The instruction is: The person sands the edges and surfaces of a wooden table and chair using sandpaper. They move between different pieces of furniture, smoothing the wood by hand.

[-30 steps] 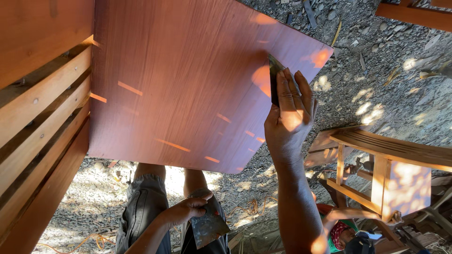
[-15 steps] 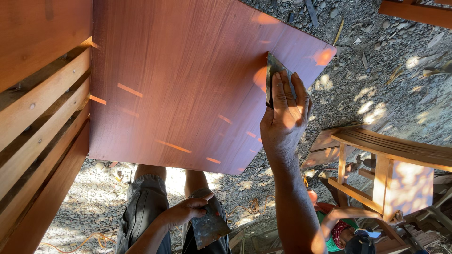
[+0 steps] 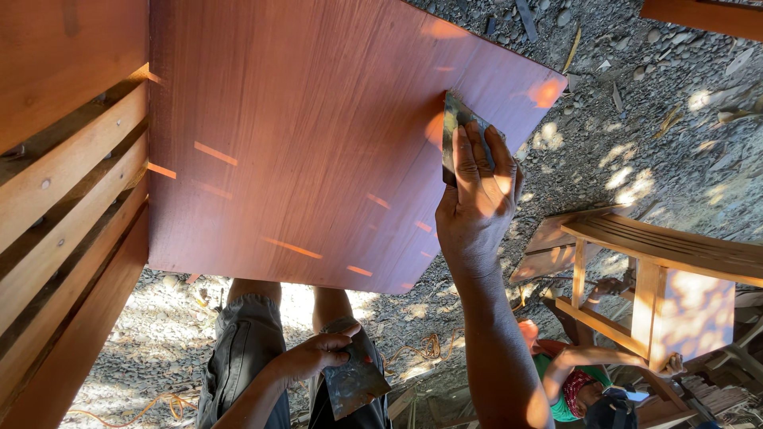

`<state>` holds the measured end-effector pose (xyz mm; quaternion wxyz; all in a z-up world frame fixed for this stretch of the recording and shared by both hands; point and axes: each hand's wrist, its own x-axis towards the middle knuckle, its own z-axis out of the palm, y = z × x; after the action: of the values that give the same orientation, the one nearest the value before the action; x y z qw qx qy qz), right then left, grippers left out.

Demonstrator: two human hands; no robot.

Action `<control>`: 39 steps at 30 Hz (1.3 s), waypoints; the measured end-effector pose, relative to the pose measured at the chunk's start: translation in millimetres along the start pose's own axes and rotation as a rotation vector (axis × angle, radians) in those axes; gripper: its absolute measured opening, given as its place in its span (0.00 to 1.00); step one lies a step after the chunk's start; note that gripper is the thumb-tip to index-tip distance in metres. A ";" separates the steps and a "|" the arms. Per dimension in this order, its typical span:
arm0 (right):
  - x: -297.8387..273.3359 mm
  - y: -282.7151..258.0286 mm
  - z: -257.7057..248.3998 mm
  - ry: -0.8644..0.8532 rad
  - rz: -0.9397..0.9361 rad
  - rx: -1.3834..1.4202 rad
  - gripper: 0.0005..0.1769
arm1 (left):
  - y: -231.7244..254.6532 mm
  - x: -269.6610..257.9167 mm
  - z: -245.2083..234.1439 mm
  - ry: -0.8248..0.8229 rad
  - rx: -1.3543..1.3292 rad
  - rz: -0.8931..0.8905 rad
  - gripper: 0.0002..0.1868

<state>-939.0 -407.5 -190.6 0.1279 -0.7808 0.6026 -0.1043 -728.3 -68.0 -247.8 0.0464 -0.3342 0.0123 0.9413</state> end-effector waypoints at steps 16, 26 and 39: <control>10.0 1.7 -56.6 -0.013 0.311 0.363 0.12 | -8.5 6.6 -6.8 -0.016 0.078 -0.004 0.27; 24.1 44.4 -69.2 -0.036 0.825 1.336 0.09 | 0.8 -0.7 -1.7 0.036 0.083 -0.031 0.33; -0.4 57.8 -37.2 0.092 0.878 1.598 0.12 | -35.4 -0.4 -16.8 0.279 -0.247 -0.095 0.36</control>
<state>-1003.7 -423.7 -174.2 0.6346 -0.1554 0.5984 -0.4638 -714.0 -33.8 -260.3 0.0470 -0.4650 -0.1129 0.8768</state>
